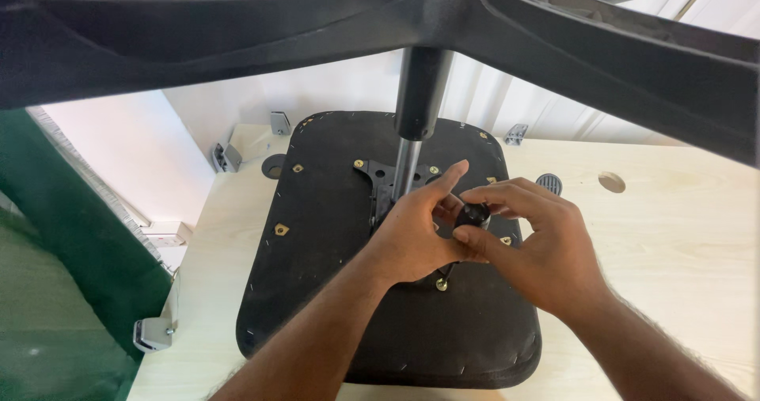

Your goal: The person attaches a black plastic cap to the underside of an office chair base using a screwdriver. They tighten the cap, then rotate the chair base to access and tighten another cap in the same manner.

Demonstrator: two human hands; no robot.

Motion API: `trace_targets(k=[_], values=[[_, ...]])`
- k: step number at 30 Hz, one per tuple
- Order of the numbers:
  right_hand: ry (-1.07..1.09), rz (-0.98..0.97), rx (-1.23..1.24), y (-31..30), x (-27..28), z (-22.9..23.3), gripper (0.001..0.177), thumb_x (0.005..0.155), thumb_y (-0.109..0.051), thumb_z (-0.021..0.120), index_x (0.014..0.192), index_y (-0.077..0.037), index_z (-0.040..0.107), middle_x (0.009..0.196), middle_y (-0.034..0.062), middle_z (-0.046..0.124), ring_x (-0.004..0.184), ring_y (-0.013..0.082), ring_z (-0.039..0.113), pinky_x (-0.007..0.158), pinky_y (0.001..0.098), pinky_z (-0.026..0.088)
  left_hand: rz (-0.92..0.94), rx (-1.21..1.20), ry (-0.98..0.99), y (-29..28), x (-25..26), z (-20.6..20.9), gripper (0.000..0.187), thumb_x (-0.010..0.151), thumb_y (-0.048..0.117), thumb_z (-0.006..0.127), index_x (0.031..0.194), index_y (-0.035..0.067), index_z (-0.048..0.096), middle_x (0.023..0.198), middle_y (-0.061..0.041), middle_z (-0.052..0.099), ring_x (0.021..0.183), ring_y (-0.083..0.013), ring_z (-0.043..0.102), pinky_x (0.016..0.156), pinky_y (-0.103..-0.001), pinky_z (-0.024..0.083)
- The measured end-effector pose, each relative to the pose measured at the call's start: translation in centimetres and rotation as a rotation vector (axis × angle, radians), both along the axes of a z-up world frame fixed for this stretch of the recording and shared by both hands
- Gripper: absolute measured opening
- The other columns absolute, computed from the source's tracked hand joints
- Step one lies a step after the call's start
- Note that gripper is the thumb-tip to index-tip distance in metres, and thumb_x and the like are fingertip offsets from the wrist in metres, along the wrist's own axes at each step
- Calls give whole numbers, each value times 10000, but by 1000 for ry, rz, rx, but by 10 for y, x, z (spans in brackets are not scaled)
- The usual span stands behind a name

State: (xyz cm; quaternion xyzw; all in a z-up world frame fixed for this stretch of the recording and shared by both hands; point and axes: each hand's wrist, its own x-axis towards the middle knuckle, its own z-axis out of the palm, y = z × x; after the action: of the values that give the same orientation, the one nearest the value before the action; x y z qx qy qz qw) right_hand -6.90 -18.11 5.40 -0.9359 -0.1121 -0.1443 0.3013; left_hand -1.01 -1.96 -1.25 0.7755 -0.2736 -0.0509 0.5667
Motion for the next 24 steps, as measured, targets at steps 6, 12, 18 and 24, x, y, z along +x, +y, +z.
trace_targets(k=[6,12,18,24], values=[[-61,12,44,4,-4,2,369,732,-151,865,1084,-99,770,1070,58,781,1009,194,741,892,365,584,-113,-17,-23,11,3,8,1169,684,279,927,1614,100,241,1246,-77,707,1218,-223,637,984,-473,518],[-33,-18,116,15,-7,1,352,752,-84,824,1099,-117,775,1087,44,782,994,184,747,909,356,572,-214,-48,21,27,4,20,1136,734,215,885,1640,126,204,1308,-100,732,1290,-244,647,1064,-494,469],[-50,-35,80,27,-7,4,325,763,-44,774,1080,-113,786,1114,54,777,1057,204,736,939,377,555,-256,-10,70,39,5,29,1091,777,120,829,1644,169,168,1301,-100,731,1324,-230,620,1074,-468,435],[-35,-62,115,26,-5,2,314,776,-26,760,1084,-90,768,1131,78,770,1083,219,734,955,380,551,-265,-36,43,38,8,32,1068,785,72,809,1639,161,173,1309,-87,724,1316,-221,627,1053,-445,463]])
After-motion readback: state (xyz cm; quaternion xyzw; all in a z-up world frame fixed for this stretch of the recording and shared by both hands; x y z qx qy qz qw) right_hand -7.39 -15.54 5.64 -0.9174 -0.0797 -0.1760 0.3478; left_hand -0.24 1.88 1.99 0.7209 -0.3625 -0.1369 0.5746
